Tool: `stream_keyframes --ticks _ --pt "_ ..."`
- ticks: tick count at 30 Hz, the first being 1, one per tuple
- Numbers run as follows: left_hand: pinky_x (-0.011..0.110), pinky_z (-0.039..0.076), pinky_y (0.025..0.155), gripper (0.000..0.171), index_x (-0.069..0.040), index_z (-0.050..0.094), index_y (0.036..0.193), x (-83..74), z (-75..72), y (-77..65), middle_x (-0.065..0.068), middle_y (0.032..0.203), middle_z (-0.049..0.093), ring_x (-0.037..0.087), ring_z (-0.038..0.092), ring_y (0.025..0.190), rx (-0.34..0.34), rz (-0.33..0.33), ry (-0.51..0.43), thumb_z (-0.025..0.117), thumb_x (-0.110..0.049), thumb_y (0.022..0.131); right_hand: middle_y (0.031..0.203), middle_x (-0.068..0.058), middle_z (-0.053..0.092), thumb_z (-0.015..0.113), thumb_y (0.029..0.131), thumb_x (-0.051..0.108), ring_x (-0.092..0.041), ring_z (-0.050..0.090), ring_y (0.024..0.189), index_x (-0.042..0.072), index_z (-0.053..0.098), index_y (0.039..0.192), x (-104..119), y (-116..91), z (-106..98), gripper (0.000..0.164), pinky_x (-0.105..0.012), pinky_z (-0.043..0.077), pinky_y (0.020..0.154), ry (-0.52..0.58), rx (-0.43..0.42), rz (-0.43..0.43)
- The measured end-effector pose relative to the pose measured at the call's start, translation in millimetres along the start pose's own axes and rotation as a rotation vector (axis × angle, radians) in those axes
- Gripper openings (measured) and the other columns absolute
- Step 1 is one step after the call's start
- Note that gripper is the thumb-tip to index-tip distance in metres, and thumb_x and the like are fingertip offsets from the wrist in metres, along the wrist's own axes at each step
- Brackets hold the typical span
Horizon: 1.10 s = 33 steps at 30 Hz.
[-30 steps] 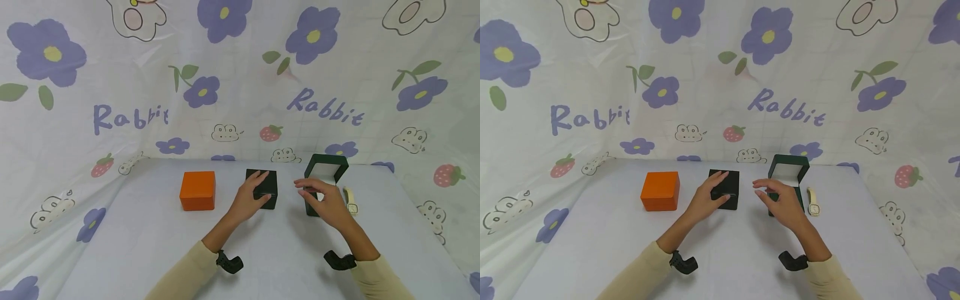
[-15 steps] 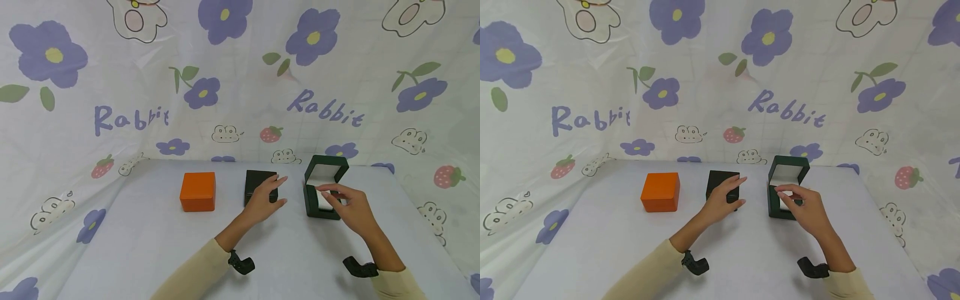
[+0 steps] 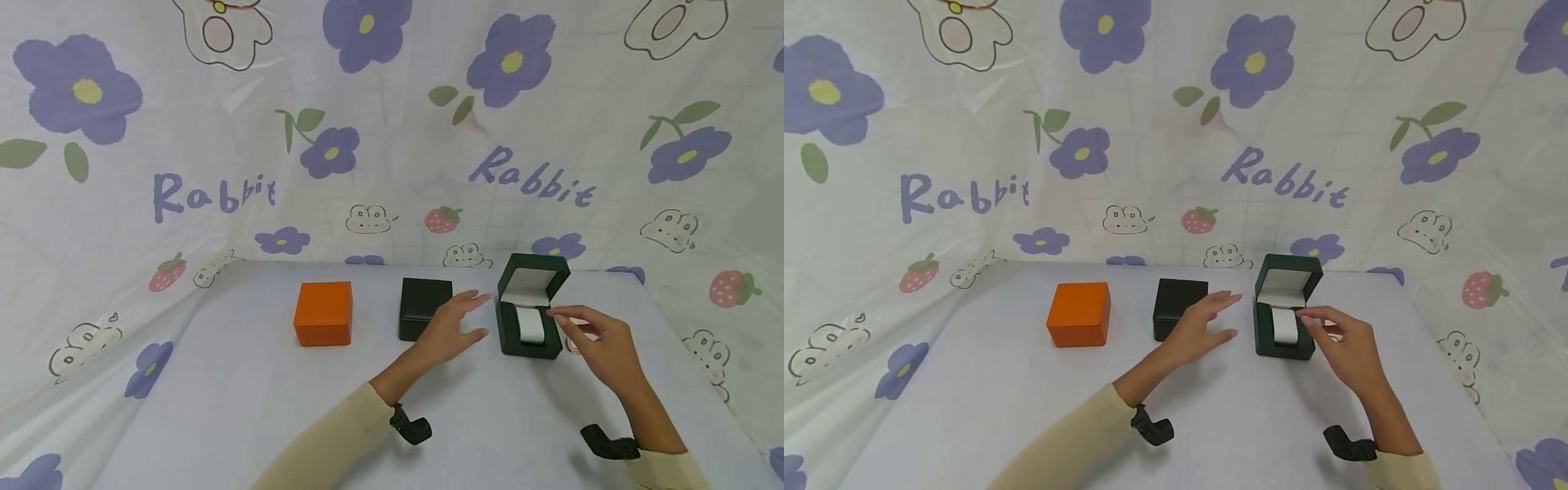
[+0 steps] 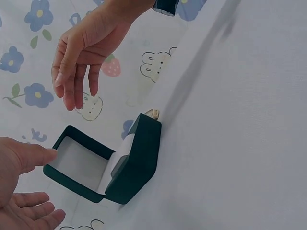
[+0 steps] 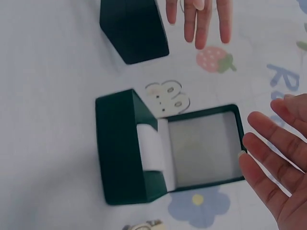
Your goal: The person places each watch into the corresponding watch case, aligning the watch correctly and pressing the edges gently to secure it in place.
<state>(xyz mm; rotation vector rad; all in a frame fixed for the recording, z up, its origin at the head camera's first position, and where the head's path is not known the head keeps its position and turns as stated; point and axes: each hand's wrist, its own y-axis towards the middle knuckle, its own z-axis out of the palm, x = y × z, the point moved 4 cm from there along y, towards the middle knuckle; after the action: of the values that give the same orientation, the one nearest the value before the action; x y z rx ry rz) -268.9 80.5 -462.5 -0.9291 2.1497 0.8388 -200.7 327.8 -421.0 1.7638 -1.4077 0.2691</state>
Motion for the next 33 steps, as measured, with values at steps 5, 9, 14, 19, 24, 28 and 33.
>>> stream_keyframes --ticks 5,9,14,19,24,28,33 --pt "0.028 0.05 0.105 0.066 -0.014 0.046 0.154 -1.9 9.3 6.7 0.014 0.157 0.041 0.023 0.045 0.142 0.026 0.015 -0.036 0.074 -0.011 0.094 0.113 -0.011 0.075 0.066 0.101 0.02 0.016 0.052 0.106 0.011 0.077 0.113 -10.1 -2.5 -5.3 0.019 -0.005 0.042 0.082 -0.018 -0.022 0.049" --pt "0.025 0.05 0.103 0.065 -0.011 0.047 0.153 -2.4 16.3 12.7 0.015 0.156 0.043 0.023 0.046 0.141 0.037 0.02 -0.033 0.074 -0.012 0.094 0.112 -0.011 0.075 0.065 0.101 0.022 0.016 0.053 0.102 0.01 0.078 0.112 -19.8 -2.3 -9.6 0.02 -0.009 0.044 0.077 -0.028 -0.047 0.081" --pt "0.022 0.049 0.103 0.066 -0.012 0.048 0.152 -2.3 22.8 20.1 0.013 0.155 0.044 0.021 0.045 0.142 0.043 0.011 -0.026 0.076 -0.014 0.093 0.112 -0.013 0.075 0.064 0.102 0.028 0.015 0.05 0.1 0.012 0.078 0.111 -33.9 -1.7 -13.4 0.023 -0.02 0.046 0.075 -0.072 -0.071 0.145" --pt "0.021 0.048 0.103 0.066 -0.012 0.048 0.152 0.4 29.6 25.0 0.013 0.155 0.045 0.02 0.047 0.14 0.044 -0.004 -0.016 0.077 -0.016 0.093 0.116 -0.013 0.073 0.059 0.104 0.032 0.017 0.047 0.097 0.011 0.077 0.113 -47.4 -2.6 -16.9 0.029 -0.027 0.048 0.079 -0.11 -0.076 0.226" --pt "0.027 0.045 0.11 0.066 -0.011 0.048 0.152 4.9 36.7 30.8 0.015 0.153 0.047 0.021 0.047 0.14 0.032 -0.014 0.026 0.077 -0.019 0.093 0.115 -0.015 0.073 0.057 0.105 0.031 0.018 0.049 0.089 0.009 0.076 0.114 -58.1 -1.7 -21.1 0.03 -0.014 0.045 0.073 -0.123 -0.088 0.272" --pt "0.029 0.041 0.114 0.066 -0.01 0.049 0.151 8.0 42.8 36.4 0.014 0.152 0.048 0.02 0.045 0.141 0.03 -0.019 0.05 0.077 -0.021 0.093 0.115 -0.016 0.073 0.056 0.106 0.032 0.007 0.055 0.092 0.007 0.075 0.115 -65.8 -1.3 -21.3 0.033 -0.008 0.044 0.073 -0.136 -0.073 0.312" --pt "0.027 0.039 0.114 0.068 -0.011 0.049 0.151 8.2 48.0 42.6 0.011 0.151 0.05 0.019 0.046 0.14 0.037 -0.028 0.094 0.079 -0.024 0.091 0.115 -0.02 0.072 0.057 0.106 0.029 -0.032 0.063 0.109 0.002 0.072 0.118 -76.0 -2.0 -16.1 0.033 -0.037 0.054 0.085 -0.155 -0.041 0.333"
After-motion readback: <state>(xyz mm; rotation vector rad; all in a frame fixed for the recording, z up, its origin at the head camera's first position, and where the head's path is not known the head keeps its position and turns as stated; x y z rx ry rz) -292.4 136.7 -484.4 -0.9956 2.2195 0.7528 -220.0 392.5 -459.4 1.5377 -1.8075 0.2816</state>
